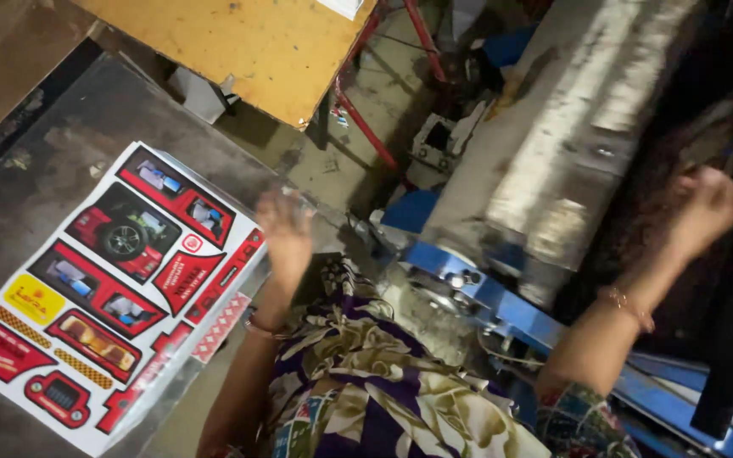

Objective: Placing printed cardboard sheets into an industrial processing machine one by one.

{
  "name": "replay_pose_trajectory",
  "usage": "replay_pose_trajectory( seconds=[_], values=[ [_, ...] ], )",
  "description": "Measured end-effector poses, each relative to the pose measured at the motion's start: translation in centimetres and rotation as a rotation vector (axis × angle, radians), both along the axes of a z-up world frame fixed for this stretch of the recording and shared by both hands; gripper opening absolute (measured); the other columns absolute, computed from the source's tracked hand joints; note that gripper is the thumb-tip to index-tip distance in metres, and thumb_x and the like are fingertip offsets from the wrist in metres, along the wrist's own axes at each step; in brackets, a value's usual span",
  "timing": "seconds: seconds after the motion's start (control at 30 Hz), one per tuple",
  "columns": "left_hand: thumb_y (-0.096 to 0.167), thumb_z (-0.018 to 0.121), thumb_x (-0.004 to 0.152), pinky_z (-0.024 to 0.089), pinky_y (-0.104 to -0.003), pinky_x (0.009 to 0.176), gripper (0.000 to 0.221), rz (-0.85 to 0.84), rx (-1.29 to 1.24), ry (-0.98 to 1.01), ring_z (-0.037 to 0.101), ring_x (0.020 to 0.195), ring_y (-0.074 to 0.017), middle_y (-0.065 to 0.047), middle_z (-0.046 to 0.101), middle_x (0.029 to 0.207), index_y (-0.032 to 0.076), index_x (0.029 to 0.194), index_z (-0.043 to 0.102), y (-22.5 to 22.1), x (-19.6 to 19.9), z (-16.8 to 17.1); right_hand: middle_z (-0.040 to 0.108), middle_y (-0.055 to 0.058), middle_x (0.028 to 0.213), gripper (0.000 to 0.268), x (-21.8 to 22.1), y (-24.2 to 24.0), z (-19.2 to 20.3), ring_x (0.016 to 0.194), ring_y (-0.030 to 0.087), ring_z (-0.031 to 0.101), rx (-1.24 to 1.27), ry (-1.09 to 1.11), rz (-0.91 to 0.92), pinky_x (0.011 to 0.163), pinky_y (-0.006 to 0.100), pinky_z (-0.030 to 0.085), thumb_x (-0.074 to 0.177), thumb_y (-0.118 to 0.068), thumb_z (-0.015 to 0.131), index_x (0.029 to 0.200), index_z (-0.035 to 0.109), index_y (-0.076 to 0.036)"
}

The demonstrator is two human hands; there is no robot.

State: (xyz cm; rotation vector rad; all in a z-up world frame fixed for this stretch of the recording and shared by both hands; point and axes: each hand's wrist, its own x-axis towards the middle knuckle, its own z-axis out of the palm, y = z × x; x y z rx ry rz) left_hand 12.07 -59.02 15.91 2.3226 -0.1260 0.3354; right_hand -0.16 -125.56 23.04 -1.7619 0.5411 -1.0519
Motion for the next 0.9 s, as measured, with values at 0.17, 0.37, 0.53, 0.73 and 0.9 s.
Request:
replay_pose_trajectory(
  seconds=[0.17,0.37,0.53,0.73,0.9],
  values=[
    [0.022,0.067,0.095,0.047,-0.047,0.104,0.036,-0.288,-0.263,0.082,0.06,0.122,-0.0373,-0.016,0.065,0.131,0.01,0.128,0.064,-6.8,-1.4,-2.8,0.046,0.016,0.113,0.039,11.0,3.6,-19.2,0.092,0.035,0.042,-0.148,0.827,-0.295,0.074,0.047,0.033,0.11,-0.05,0.051,0.132,0.046,-0.018],
    [0.017,0.066,0.101,0.053,-0.035,0.089,0.033,-0.452,-0.844,0.413,0.065,0.104,-0.0166,-0.004,0.072,0.115,0.003,0.131,0.064,-10.3,0.7,-12.1,0.065,0.027,0.091,0.045,10.3,41.1,-8.3,0.084,0.044,0.061,-0.675,0.615,0.346,0.075,0.058,0.045,0.097,-0.031,0.065,0.12,0.056,0.006],
    [0.008,0.061,0.098,0.047,-0.03,0.061,0.014,0.059,-1.006,0.446,0.057,0.079,-0.0158,-0.008,0.062,0.096,-0.002,0.109,0.061,3.3,3.2,-14.2,0.044,0.031,0.151,0.06,7.8,50.6,-6.8,0.138,0.046,0.043,-0.427,0.42,0.953,0.113,0.053,0.034,0.097,-0.037,0.068,0.143,0.057,-0.001],
    [0.024,0.085,0.091,0.055,-0.035,0.074,0.052,0.652,-0.677,0.278,0.066,0.086,-0.0199,-0.01,0.07,0.109,-0.001,0.127,0.057,37.3,-4.0,-8.1,0.066,0.012,0.142,0.041,10.5,55.3,-3.1,0.137,0.034,0.057,-0.366,0.483,1.053,0.118,0.044,0.042,0.095,-0.035,0.07,0.129,0.07,-0.012],
    [0.01,0.074,0.097,0.052,-0.035,0.074,0.031,0.72,-0.72,0.275,0.064,0.087,-0.0196,-0.013,0.073,0.107,-0.009,0.12,0.065,49.7,-12.0,-9.6,0.063,0.017,0.143,0.048,11.4,65.8,-8.8,0.135,0.038,0.055,-0.493,0.447,1.248,0.114,0.045,0.042,0.093,-0.034,0.073,0.132,0.065,-0.009]
  ],
)
